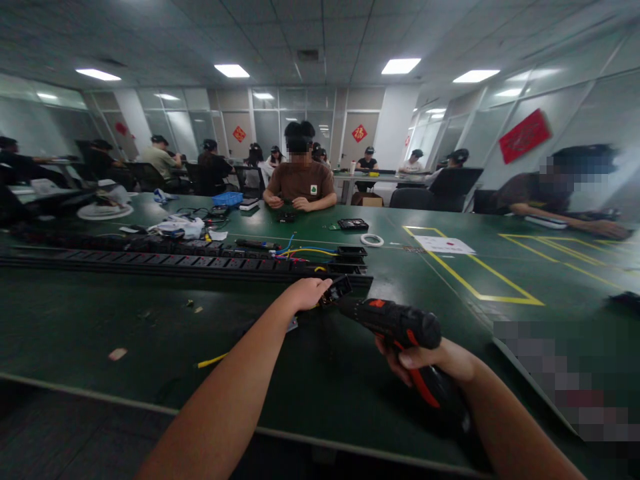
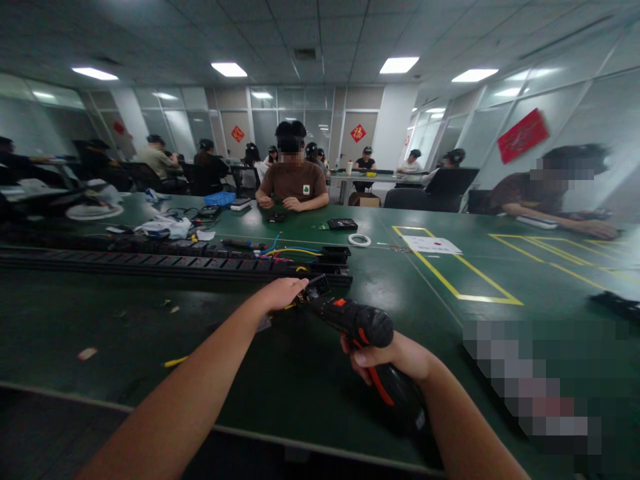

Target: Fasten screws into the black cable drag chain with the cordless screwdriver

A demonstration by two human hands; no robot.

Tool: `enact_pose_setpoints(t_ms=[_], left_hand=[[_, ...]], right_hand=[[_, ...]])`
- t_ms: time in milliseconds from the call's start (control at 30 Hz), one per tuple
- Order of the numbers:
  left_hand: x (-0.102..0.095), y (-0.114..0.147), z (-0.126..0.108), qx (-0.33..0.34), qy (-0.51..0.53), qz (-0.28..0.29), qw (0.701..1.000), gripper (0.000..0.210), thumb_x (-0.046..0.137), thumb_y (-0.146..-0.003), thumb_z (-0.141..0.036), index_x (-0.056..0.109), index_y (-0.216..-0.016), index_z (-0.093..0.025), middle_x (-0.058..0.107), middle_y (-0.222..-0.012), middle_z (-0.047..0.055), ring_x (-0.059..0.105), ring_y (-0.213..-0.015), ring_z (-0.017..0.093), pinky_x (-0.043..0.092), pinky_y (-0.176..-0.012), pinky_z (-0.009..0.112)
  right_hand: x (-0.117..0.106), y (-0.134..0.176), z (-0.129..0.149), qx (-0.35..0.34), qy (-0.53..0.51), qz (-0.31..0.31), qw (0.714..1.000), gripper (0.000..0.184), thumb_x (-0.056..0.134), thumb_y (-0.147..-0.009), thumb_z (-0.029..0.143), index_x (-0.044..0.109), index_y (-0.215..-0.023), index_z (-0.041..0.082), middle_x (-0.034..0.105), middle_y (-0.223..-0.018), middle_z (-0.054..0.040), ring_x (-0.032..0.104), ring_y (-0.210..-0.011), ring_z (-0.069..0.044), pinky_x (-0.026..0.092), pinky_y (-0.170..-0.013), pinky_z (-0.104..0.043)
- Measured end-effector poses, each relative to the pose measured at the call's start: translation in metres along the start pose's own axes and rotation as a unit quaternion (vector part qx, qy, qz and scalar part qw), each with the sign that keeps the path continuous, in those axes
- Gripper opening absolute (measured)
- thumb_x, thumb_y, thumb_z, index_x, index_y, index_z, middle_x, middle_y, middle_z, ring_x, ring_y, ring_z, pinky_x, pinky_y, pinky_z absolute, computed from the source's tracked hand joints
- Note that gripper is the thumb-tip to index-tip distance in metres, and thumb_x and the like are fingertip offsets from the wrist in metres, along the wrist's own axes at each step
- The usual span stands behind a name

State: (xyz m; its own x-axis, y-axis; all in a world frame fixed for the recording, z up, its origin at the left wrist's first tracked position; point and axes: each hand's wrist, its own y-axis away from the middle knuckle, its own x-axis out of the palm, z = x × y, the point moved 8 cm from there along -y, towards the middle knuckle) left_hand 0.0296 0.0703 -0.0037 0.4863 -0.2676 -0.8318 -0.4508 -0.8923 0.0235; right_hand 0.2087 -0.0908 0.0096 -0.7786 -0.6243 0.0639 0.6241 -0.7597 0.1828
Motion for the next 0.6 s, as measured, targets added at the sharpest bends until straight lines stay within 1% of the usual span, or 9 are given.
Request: enact_pose_setpoints(t_ms=[200, 433, 600], left_hand=[[0.001, -0.001, 0.001, 0.000, 0.004, 0.000, 1.000, 0.066, 0.025, -0.099, -0.064, 0.073, -0.110, -0.020, 0.071, -0.125, 0.011, 0.064, -0.117, 0.029, 0.046, -0.097, 0.033], [0.000, 0.000, 0.000, -0.004, 0.002, 0.002, 1.000, 0.066, 0.025, -0.099, -0.064, 0.073, -0.110, -0.020, 0.071, -0.124, 0.011, 0.065, -0.116, 0.028, 0.046, -0.096, 0.032], [-0.002, 0.003, -0.002, -0.011, 0.005, 0.003, 1.000, 0.066, 0.025, -0.100, -0.063, 0.073, -0.110, -0.020, 0.072, -0.123, 0.011, 0.065, -0.115, 0.028, 0.046, -0.096, 0.033]], right_hand=[[0.001, 0.001, 0.000, 0.000, -0.001, 0.002, 1.000, 0.047, 0.083, -0.068, 0.042, 0.064, -0.100, 0.012, 0.067, -0.065, -0.0011, 0.058, -0.054, -0.013, 0.044, -0.053, -0.023], [-0.005, 0.001, -0.005, 0.013, 0.000, -0.009, 1.000, 0.046, 0.085, -0.066, 0.040, 0.065, -0.096, 0.012, 0.067, -0.066, -0.0023, 0.059, -0.055, -0.013, 0.045, -0.052, -0.022], [-0.009, 0.001, -0.008, 0.022, 0.001, -0.022, 1.000, 0.048, 0.086, -0.063, 0.041, 0.066, -0.095, 0.012, 0.067, -0.065, -0.0022, 0.059, -0.055, -0.013, 0.046, -0.052, -0.022]])
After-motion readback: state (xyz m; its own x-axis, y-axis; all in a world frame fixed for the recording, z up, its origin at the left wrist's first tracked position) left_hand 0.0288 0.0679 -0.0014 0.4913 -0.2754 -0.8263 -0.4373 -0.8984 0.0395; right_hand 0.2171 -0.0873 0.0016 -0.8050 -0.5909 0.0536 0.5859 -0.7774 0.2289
